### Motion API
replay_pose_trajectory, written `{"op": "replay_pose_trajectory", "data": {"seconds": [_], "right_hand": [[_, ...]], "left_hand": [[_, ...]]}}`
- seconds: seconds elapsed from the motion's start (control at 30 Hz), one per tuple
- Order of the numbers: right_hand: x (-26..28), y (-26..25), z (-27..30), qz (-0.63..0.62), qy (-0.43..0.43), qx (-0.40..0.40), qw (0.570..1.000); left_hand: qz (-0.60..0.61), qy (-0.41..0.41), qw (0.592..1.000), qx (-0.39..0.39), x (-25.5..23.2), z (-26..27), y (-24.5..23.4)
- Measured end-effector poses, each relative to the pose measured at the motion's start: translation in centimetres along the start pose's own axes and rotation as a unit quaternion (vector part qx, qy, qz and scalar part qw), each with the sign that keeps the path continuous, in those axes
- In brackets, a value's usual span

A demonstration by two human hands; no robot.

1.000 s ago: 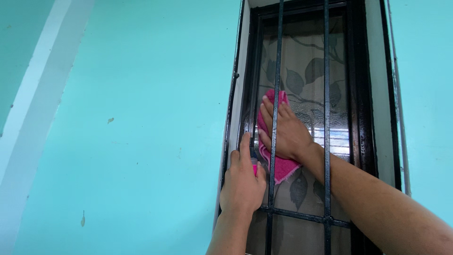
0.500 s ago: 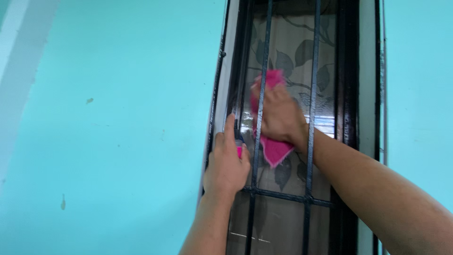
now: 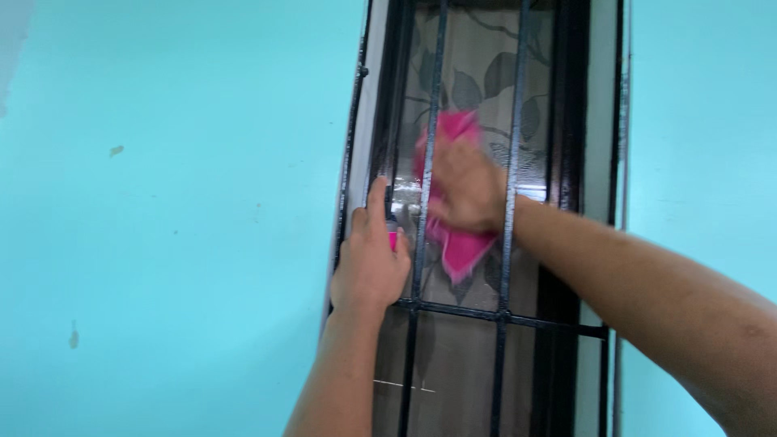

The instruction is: The person cleans a window with a metal security grille using a pink cloth and a spray bottle. They repeatedly spray the glass and wipe the surface, focusing on the area behind the bars and the window frame.

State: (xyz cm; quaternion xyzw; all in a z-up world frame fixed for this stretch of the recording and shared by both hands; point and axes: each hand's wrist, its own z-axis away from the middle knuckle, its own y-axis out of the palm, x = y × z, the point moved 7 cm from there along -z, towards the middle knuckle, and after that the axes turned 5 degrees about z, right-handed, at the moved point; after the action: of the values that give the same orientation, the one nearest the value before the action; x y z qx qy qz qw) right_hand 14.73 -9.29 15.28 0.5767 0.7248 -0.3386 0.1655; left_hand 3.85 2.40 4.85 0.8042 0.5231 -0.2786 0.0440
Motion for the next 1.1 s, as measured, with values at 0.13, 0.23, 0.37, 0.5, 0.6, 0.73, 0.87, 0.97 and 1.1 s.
{"op": "replay_pose_trajectory", "data": {"seconds": [0.13,0.23,0.37,0.5,0.6,0.73,0.87,0.97,1.1], "right_hand": [[4.3,1.0,1.0,0.062,-0.178,-0.071,0.979],[0.8,0.8,-1.0,0.073,-0.05,-0.134,0.987],[-2.1,1.3,-1.9,0.051,0.112,-0.181,0.976],[2.1,1.9,-1.0,-0.024,-0.121,-0.164,0.979],[3.1,1.8,-1.8,-0.062,-0.095,-0.103,0.988],[0.8,0.1,-2.1,-0.183,0.012,-0.167,0.969],[1.7,0.3,-2.4,-0.119,-0.006,-0.174,0.977],[1.4,0.7,-2.3,-0.023,0.021,-0.164,0.986],[-2.9,-1.6,-0.2,-0.109,0.135,-0.363,0.916]], "left_hand": [[0.013,0.01,1.0,-0.002,0.2,-0.1,0.2],[0.006,-0.001,1.0,0.001,0.1,0.0,-0.2],[-0.012,-0.029,0.999,0.035,-0.4,0.0,-0.3],[-0.004,-0.009,0.999,0.035,-0.4,0.1,-0.5],[0.004,-0.023,0.999,0.025,-0.6,0.1,-0.5],[-0.004,-0.018,0.999,0.031,-0.6,0.1,-0.6],[-0.003,-0.004,1.0,0.016,-0.7,-0.1,-0.5],[0.003,-0.033,0.999,0.032,-0.6,-0.2,-0.3],[0.004,-0.009,1.0,0.011,-1.0,0.3,-0.7]]}}
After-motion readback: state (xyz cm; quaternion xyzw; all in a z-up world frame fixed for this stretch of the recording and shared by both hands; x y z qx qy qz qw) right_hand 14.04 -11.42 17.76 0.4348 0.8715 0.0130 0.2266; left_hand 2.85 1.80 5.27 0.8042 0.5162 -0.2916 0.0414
